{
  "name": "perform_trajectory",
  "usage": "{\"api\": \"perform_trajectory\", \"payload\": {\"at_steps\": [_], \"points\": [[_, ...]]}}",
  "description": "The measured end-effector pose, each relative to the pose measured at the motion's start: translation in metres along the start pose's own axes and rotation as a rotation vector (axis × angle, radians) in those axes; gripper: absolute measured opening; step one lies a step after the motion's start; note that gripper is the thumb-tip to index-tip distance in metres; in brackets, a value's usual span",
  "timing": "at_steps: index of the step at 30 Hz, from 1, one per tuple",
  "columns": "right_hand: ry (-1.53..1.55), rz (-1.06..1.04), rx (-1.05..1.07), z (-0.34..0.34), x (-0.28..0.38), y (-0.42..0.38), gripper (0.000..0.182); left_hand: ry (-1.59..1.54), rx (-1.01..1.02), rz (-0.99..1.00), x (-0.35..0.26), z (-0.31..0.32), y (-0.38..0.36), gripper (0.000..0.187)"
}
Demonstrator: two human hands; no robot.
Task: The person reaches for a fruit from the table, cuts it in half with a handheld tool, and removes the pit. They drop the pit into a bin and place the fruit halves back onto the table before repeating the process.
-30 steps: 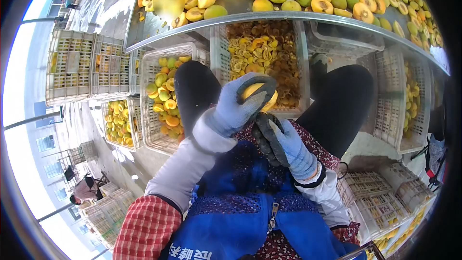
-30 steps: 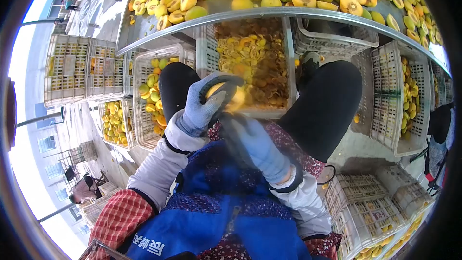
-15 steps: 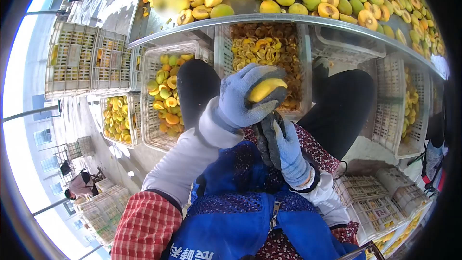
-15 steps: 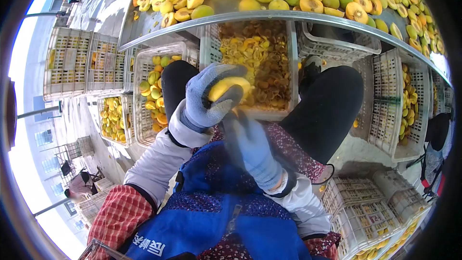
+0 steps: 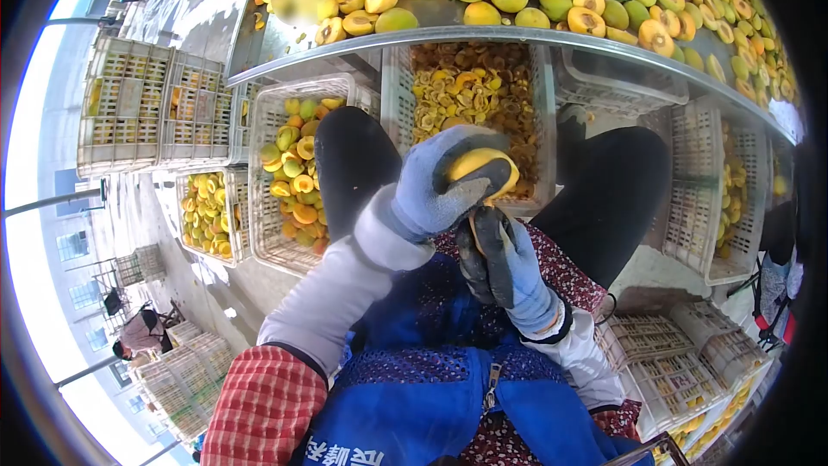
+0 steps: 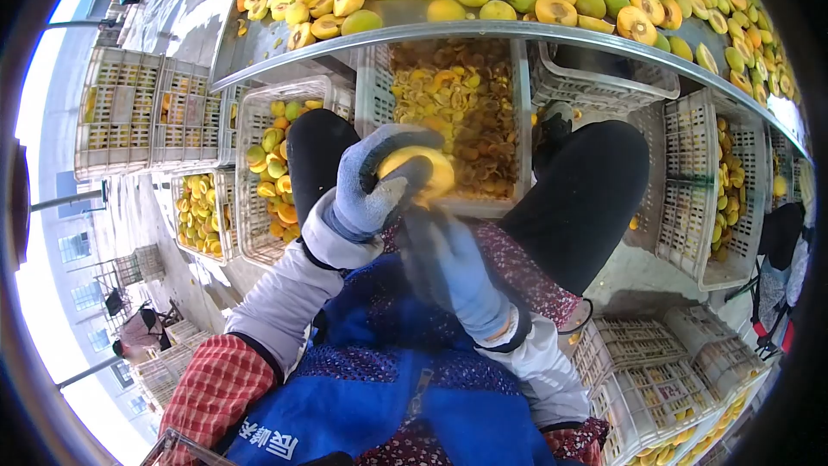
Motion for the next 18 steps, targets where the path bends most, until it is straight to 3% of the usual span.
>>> {"api": "perform_trajectory", "payload": {"at_steps": [2, 6, 8, 10, 13, 15, 18], "points": [[-0.008, 0.04, 0.072, 0.004, 0.004, -0.001, 0.039, -0.023, 0.165, -0.136, -0.003, 0.001, 0.001, 0.028], [0.021, 0.137, 0.048, 0.004, 0.003, -0.003, 0.04, 0.003, 0.25, -0.099, 0.002, 0.001, 0.005, 0.028], [0.068, 0.152, 0.078, 0.005, 0.002, -0.004, 0.04, 0.009, 0.247, -0.093, 0.006, 0.002, 0.003, 0.027], [0.352, 0.249, 0.14, 0.012, 0.001, -0.007, 0.041, 0.017, 0.244, -0.087, 0.008, 0.003, 0.002, 0.026], [0.54, 0.353, 0.259, 0.01, -0.003, -0.008, 0.042, -0.106, 0.235, -0.125, 0.012, 0.007, -0.001, 0.026], [0.544, 0.349, 0.282, 0.007, -0.007, -0.008, 0.043, -0.126, 0.24, -0.2, 0.013, 0.008, 0.0, 0.024], [0.515, 0.34, 0.306, 0.006, -0.007, -0.007, 0.043, -0.175, 0.185, -0.161, 0.02, 0.01, -0.004, 0.021]]}}
Point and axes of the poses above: each hand's wrist, its own y-axis towards the middle knuckle, its own z-axis out of the palm, x = y × z, the point moved 4 cm from there along y, towards the middle knuckle, and after that the axes turned 13 degrees about -z, right-handed, at the moved point
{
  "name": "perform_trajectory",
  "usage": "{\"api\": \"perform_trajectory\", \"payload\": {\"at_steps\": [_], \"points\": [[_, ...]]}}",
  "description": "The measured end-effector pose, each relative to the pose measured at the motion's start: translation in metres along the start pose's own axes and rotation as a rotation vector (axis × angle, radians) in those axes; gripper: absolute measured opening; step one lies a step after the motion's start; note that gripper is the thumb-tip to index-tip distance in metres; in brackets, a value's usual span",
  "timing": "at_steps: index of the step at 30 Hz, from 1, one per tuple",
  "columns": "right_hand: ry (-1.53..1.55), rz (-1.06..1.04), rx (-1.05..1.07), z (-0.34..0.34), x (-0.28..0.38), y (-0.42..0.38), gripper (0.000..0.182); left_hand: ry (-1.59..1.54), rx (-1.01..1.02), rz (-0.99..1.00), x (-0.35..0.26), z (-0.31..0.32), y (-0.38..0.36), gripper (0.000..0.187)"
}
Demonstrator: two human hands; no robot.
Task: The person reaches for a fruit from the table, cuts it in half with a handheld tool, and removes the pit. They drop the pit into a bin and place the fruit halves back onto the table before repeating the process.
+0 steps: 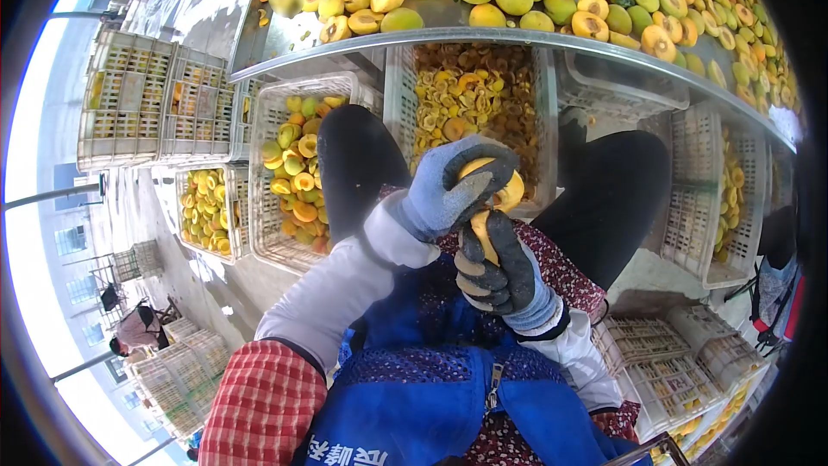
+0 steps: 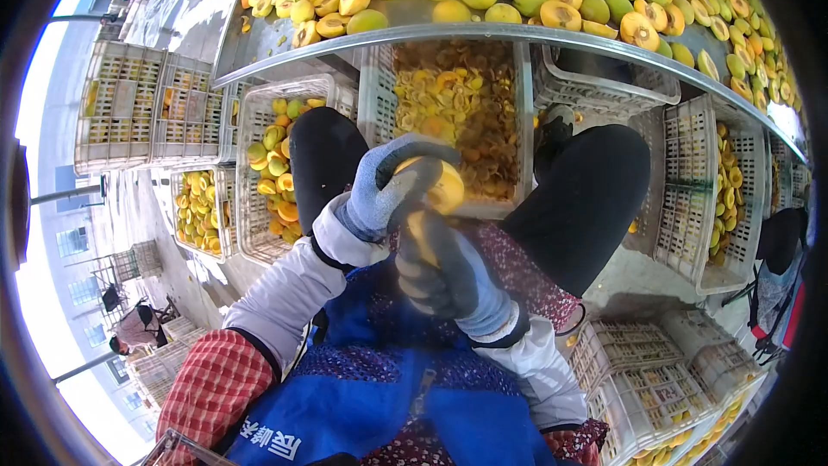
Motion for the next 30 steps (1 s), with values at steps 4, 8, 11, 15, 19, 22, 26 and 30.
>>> {"api": "perform_trajectory", "payload": {"at_steps": [4, 8, 11, 15, 19, 22, 26, 30], "points": [[-0.124, 0.04, 0.011, -0.013, 0.001, 0.005, 0.041, -0.172, -0.061, -0.131, 0.013, 0.003, -0.009, 0.021], [-0.122, 0.088, 0.007, -0.018, -0.002, 0.008, 0.042, -0.223, -0.299, -0.267, 0.062, -0.018, -0.018, 0.026], [-0.097, -0.098, 0.123, -0.009, 0.01, 0.005, 0.047, -0.695, -0.545, -0.369, 0.064, -0.044, -0.028, 0.033], [0.064, -0.114, -0.285, -0.034, 0.011, 0.027, 0.042, -0.673, -0.546, -0.31, 0.045, -0.059, -0.049, 0.033], [-0.305, -0.044, -0.264, -0.022, 0.002, 0.021, 0.042, -0.533, -0.702, -0.096, 0.009, -0.092, -0.064, 0.04], [-0.418, -0.067, -0.251, -0.013, 0.009, 0.016, 0.042, -0.383, -0.913, -0.471, 0.042, -0.189, -0.113, 0.041], [-0.316, -0.086, -0.367, -0.024, 0.021, 0.018, 0.042, 0.735, -1.248, -0.378, 0.067, -0.276, -0.145, 0.032], [-0.28, -0.113, -0.34, -0.028, 0.024, 0.029, 0.042, 0.647, -0.888, -0.173, 0.01, -0.185, -0.027, 0.027]]}}
Point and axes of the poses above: each hand's wrist, its own y-axis towards the middle knuckle, its own z-axis out of the palm, x = y × z, the point moved 4 cm from there along y, towards the middle knuckle, and after that the axes turned 13 degrees about -z, right-handed, at the moved point
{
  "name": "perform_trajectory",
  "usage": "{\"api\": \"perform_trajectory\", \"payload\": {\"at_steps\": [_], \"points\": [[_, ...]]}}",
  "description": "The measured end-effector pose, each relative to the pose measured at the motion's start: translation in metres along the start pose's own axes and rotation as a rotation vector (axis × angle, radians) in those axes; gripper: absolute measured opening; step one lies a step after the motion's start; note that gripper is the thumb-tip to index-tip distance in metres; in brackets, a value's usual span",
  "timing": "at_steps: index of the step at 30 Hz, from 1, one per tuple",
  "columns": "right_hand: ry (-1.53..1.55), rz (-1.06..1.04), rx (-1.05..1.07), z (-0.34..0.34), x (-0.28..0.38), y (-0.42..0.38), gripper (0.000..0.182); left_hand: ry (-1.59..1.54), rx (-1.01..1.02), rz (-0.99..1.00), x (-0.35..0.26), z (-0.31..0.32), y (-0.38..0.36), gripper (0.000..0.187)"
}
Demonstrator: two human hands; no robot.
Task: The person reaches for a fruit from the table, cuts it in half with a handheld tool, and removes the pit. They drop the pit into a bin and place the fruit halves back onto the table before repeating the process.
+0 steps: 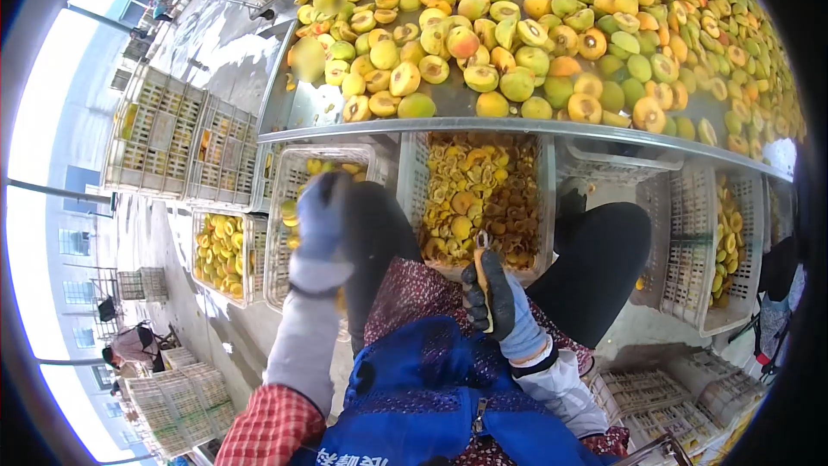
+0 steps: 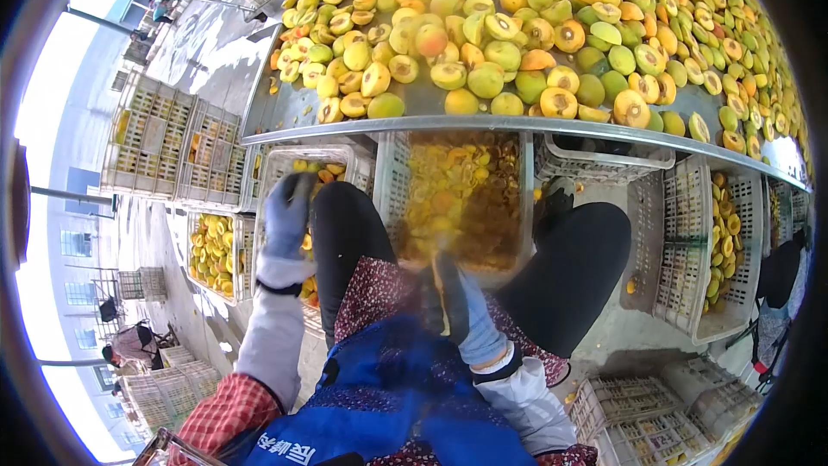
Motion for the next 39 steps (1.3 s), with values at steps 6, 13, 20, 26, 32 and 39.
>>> {"api": "perform_trajectory", "payload": {"at_steps": [6, 13, 20, 26, 32, 39], "points": [[-0.028, 0.012, -0.059, -0.011, 0.014, 0.004, 0.043, 0.939, 0.161, 0.379, -0.131, 0.112, 0.062, 0.046], [-0.032, -0.112, -0.126, -0.02, 0.03, 0.007, 0.042, 1.178, 0.449, 0.007, -0.135, 0.146, 0.101, 0.033], [-0.108, -0.208, -0.031, -0.02, 0.028, 0.0, 0.041, 1.076, 0.461, 0.121, -0.12, 0.138, 0.104, 0.044], [-0.277, -0.545, -0.145, -0.03, 0.034, -0.006, 0.04, -0.549, 0.849, -0.023, -0.13, 0.126, 0.041, 0.056], [-0.678, -0.879, -0.056, -0.007, 0.042, -0.023, 0.038, -0.884, 1.241, -0.316, -0.136, 0.092, -0.099, 0.079], [-1.353, -1.144, 0.024, 0.029, 0.053, -0.049, 0.032, -0.939, 0.913, -0.168, -0.128, 0.079, -0.133, 0.047]]}}
Point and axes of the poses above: each hand's wrist, its own y-axis towards the middle knuckle, its own z-axis out of the palm, x = y × z, the point moved 4 cm from there along y, towards the middle knuckle, and after that the axes turned 13 degrees about -z, right-handed, at the moved point
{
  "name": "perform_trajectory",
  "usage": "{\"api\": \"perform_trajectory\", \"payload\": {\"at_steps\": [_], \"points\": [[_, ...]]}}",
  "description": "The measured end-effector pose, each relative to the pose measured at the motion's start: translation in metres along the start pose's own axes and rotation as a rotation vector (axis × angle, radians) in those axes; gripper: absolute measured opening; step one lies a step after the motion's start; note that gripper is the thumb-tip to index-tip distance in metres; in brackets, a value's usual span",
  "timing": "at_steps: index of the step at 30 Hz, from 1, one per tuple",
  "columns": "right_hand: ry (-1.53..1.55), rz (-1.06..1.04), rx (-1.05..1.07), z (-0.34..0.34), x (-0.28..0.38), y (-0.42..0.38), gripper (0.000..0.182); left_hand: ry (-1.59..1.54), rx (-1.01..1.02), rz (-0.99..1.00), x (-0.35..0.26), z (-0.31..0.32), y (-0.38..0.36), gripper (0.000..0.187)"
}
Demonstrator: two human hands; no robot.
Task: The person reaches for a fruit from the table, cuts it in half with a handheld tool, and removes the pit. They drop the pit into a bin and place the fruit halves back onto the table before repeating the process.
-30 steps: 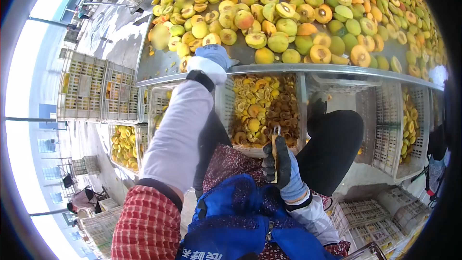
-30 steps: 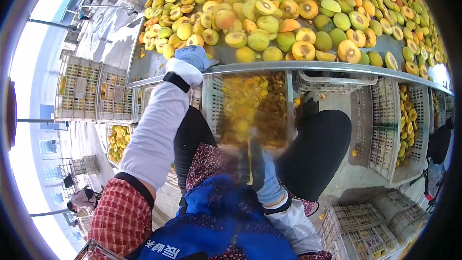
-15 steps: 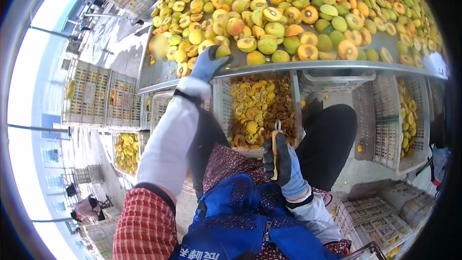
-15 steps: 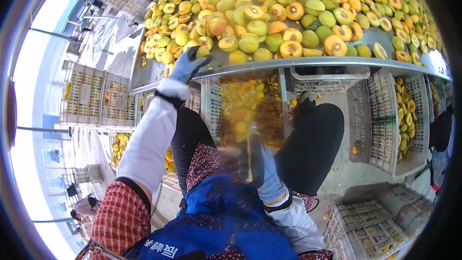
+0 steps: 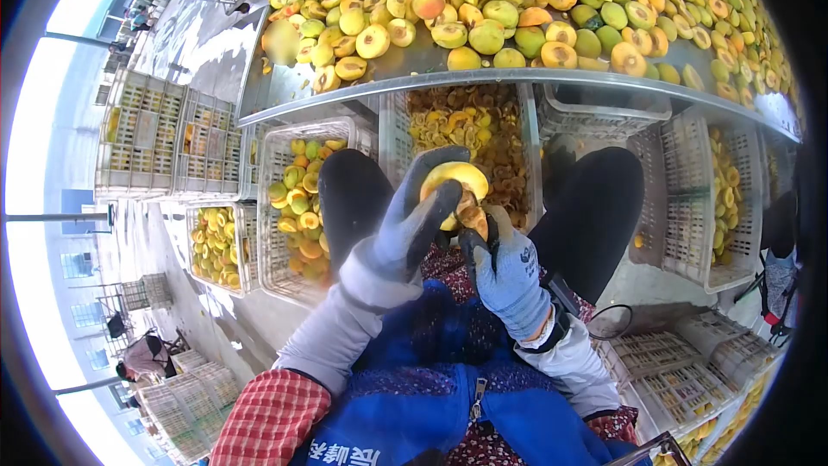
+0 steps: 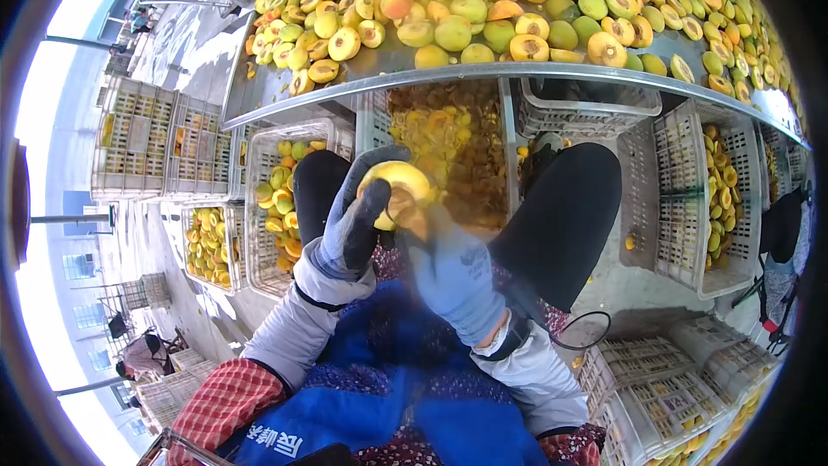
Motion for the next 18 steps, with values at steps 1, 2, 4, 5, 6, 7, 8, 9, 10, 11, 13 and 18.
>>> {"api": "perform_trajectory", "payload": {"at_steps": [1, 2, 4, 5, 6, 7, 8, 9, 10, 11, 13, 18], "points": [[0.034, -0.006, -0.027, 0.004, -0.003, -0.005, 0.033, 0.051, -0.075, 0.031, -0.001, 0.0, -0.004, 0.041], [0.031, -0.008, -0.024, 0.008, -0.007, -0.009, 0.033, -0.028, -0.118, -0.04, -0.005, 0.002, -0.009, 0.033], [0.231, 0.081, -0.23, 0.009, -0.018, -0.012, 0.035, 0.014, -0.151, -0.09, 0.011, -0.015, -0.007, 0.033], [0.404, 0.247, -0.199, 0.003, -0.013, -0.007, 0.036, 0.058, -0.186, -0.147, 0.017, -0.022, -0.007, 0.033], [0.546, 0.351, -0.243, -0.001, -0.009, -0.002, 0.035, -0.046, 0.028, -0.166, 0.016, -0.018, -0.008, 0.031], [0.687, 0.455, -0.286, -0.002, -0.009, 0.001, 0.034, -0.052, 0.028, -0.171, 0.021, -0.022, -0.007, 0.031], [0.593, 0.346, -0.181, 0.006, -0.017, 0.005, 0.032, -0.084, 0.035, -0.255, 0.03, -0.025, -0.005, 0.03], [0.59, 0.347, -0.181, 0.006, -0.021, 0.002, 0.032, -0.114, 0.043, -0.336, 0.036, -0.027, -0.004, 0.03], [0.707, 0.418, -0.211, 0.008, -0.023, 0.0, 0.03, -0.141, -0.025, -0.325, 0.036, -0.031, -0.005, 0.031], [0.826, 0.488, -0.239, 0.009, -0.022, 0.001, 0.028, -0.142, -0.023, -0.323, 0.028, -0.027, -0.008, 0.031], [1.026, 0.685, -0.274, 0.016, -0.02, -0.004, 0.023, 0.189, -0.079, -0.365, 0.004, -0.013, -0.017, 0.034], [1.035, 0.764, -0.325, 0.026, -0.014, -0.018, 0.017, 0.057, -0.22, 0.095, 0.018, -0.001, -0.017, 0.044]]}}
Point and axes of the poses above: each hand's wrist, its own y-axis towards the middle knuckle, its own z-axis out of the palm, x = y × z, the point moved 4 cm from there along y, towards the middle knuckle, and after that the axes turned 13 degrees about -z, right-handed, at the moved point
